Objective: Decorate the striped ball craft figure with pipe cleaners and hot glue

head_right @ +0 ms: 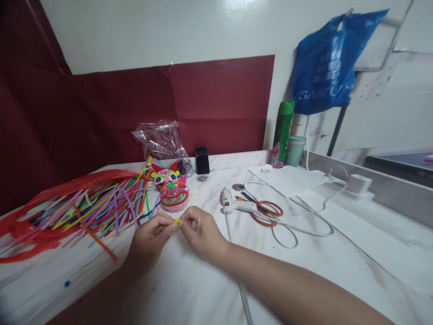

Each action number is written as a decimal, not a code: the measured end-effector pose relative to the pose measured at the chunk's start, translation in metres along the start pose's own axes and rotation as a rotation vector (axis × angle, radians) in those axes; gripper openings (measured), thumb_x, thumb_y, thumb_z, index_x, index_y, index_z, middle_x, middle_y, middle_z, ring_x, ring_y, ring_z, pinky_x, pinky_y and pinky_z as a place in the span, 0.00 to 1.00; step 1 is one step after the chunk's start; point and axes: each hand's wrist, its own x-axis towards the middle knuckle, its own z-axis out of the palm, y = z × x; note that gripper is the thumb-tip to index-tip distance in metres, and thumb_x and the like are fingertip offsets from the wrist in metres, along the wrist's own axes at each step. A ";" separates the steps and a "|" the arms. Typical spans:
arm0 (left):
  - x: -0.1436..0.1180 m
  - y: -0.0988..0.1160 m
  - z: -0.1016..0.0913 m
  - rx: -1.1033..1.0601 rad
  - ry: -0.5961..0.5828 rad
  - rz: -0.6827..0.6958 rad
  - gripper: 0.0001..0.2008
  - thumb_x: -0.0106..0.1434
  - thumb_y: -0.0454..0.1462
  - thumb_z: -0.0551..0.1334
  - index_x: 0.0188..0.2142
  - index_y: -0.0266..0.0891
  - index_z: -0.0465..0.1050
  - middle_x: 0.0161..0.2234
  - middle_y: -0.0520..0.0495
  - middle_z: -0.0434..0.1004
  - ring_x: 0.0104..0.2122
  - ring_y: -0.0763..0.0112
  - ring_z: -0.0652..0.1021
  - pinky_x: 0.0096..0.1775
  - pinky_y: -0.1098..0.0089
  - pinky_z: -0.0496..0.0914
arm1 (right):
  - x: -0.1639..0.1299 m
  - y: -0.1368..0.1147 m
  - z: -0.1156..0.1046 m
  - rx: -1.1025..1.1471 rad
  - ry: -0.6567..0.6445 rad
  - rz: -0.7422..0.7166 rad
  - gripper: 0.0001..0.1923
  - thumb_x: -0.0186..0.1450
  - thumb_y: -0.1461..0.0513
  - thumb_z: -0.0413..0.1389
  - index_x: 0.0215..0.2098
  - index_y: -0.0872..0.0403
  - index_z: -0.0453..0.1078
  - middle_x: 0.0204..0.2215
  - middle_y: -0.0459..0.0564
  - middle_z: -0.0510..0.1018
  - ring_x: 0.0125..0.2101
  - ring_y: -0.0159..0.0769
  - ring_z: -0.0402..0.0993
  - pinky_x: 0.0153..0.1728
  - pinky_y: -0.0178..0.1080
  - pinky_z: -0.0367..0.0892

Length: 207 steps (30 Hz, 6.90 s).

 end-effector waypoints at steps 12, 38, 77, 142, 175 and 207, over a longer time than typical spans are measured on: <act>0.005 -0.001 -0.009 0.412 -0.077 0.308 0.07 0.57 0.31 0.54 0.23 0.38 0.64 0.23 0.52 0.64 0.25 0.74 0.68 0.28 0.73 0.61 | 0.008 0.017 -0.007 -0.228 -0.183 -0.167 0.05 0.61 0.67 0.54 0.28 0.54 0.68 0.26 0.47 0.75 0.30 0.34 0.69 0.35 0.36 0.61; 0.005 -0.012 -0.007 0.136 -0.074 0.169 0.07 0.60 0.36 0.58 0.25 0.38 0.67 0.25 0.51 0.67 0.28 0.73 0.70 0.31 0.72 0.64 | 0.001 0.006 -0.001 -0.126 -0.045 -0.127 0.07 0.62 0.66 0.51 0.26 0.54 0.66 0.23 0.46 0.69 0.27 0.32 0.65 0.30 0.34 0.61; 0.004 -0.006 -0.001 -0.044 -0.044 -0.082 0.08 0.56 0.39 0.59 0.24 0.38 0.65 0.20 0.56 0.60 0.19 0.79 0.61 0.20 0.76 0.56 | 0.003 0.012 0.002 0.091 -0.033 0.113 0.06 0.60 0.63 0.53 0.26 0.56 0.67 0.21 0.43 0.69 0.24 0.29 0.64 0.27 0.32 0.61; 0.004 0.000 -0.003 -0.184 -0.055 -0.149 0.08 0.55 0.39 0.61 0.24 0.36 0.69 0.17 0.57 0.58 0.17 0.80 0.59 0.19 0.76 0.53 | 0.000 0.007 0.003 0.120 -0.028 0.103 0.08 0.61 0.59 0.52 0.26 0.55 0.65 0.20 0.42 0.65 0.24 0.29 0.60 0.28 0.33 0.58; 0.010 0.003 -0.010 0.380 -0.173 0.236 0.08 0.58 0.34 0.55 0.24 0.38 0.69 0.23 0.50 0.69 0.26 0.72 0.71 0.30 0.72 0.65 | 0.007 0.013 -0.011 -0.383 -0.207 -0.303 0.06 0.61 0.69 0.49 0.27 0.54 0.64 0.24 0.48 0.70 0.28 0.34 0.65 0.33 0.37 0.59; 0.008 -0.006 -0.011 0.617 -0.216 0.473 0.10 0.57 0.29 0.51 0.22 0.39 0.66 0.22 0.50 0.67 0.24 0.73 0.70 0.27 0.74 0.63 | 0.006 0.021 -0.012 -0.653 -0.331 -0.451 0.08 0.64 0.67 0.48 0.29 0.56 0.66 0.26 0.51 0.72 0.30 0.36 0.64 0.35 0.39 0.55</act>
